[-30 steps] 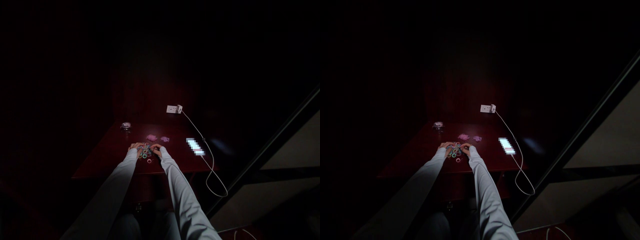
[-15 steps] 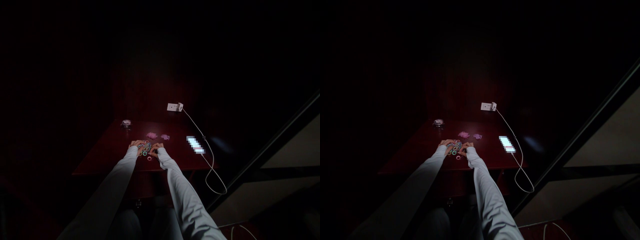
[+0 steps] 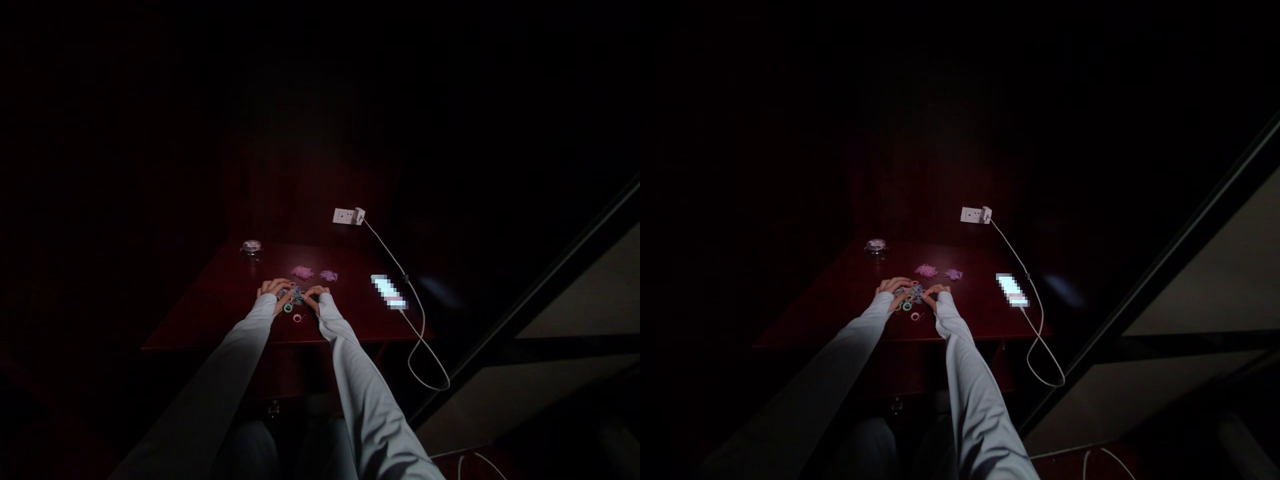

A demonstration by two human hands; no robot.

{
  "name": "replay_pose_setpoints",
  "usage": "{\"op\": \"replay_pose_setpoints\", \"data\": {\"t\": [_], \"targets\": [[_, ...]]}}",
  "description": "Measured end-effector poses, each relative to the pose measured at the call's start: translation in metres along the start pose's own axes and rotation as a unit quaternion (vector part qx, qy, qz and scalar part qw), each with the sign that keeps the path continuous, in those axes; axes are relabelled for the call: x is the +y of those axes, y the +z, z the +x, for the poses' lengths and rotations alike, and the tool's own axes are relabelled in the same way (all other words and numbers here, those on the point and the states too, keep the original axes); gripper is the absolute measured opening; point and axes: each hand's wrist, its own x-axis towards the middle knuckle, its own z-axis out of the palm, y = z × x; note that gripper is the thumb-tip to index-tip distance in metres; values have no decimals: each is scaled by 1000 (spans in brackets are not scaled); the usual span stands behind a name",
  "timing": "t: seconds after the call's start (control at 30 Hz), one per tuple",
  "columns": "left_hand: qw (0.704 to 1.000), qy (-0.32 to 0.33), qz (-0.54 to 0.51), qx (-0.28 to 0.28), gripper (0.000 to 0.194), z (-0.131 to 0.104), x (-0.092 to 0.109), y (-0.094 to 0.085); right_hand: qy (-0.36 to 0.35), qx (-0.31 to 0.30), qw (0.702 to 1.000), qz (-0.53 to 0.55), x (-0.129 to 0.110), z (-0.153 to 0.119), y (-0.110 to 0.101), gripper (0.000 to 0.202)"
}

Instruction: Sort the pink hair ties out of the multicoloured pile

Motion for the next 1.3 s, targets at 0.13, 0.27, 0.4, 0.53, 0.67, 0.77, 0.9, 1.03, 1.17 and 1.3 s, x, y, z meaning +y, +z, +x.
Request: {"op": "replay_pose_setpoints", "data": {"t": [0.13, 0.27, 0.4, 0.53, 0.67, 0.77, 0.9, 1.03, 1.17, 1.3], "targets": [[998, 42, 40, -24, 23, -2, 5, 6, 30, 12, 999, 22, -4, 0, 4, 24], [995, 54, 66, -55, 19, 2, 2, 11, 76, 23, 996, 35, -12, 1, 10, 18], [995, 20, 58, -77, 19, 8, -3, 14, 75, 24, 996, 31, -21, 0, 13, 11], [997, 3, 30, -73, 19, 9, -4, 13, 75, 12, 997, 14, -26, -1, 13, 12], [998, -5, 20, -55, 19, 7, -1, 12, 70, 11, 998, 4, -28, -2, 12, 18], [998, -6, 23, -57, 18, 7, 0, 11, 76, 13, 997, -5, -29, -2, 12, 20], [998, -5, 23, -58, 17, 6, 0, 10, 76, 6, 997, -16, -29, -1, 13, 23], [999, -11, 16, -40, 20, 3, 4, 8, 69, 10, 998, 4, -22, 2, 16, 31], [999, -30, 4, -20, 22, 1, 8, 4, 78, 40, 996, 11, -13, 6, 16, 41], [1000, -17, -11, -13, 25, -1, 8, 0, 67, 46, 997, -19, -10, 4, 14, 30]]}}
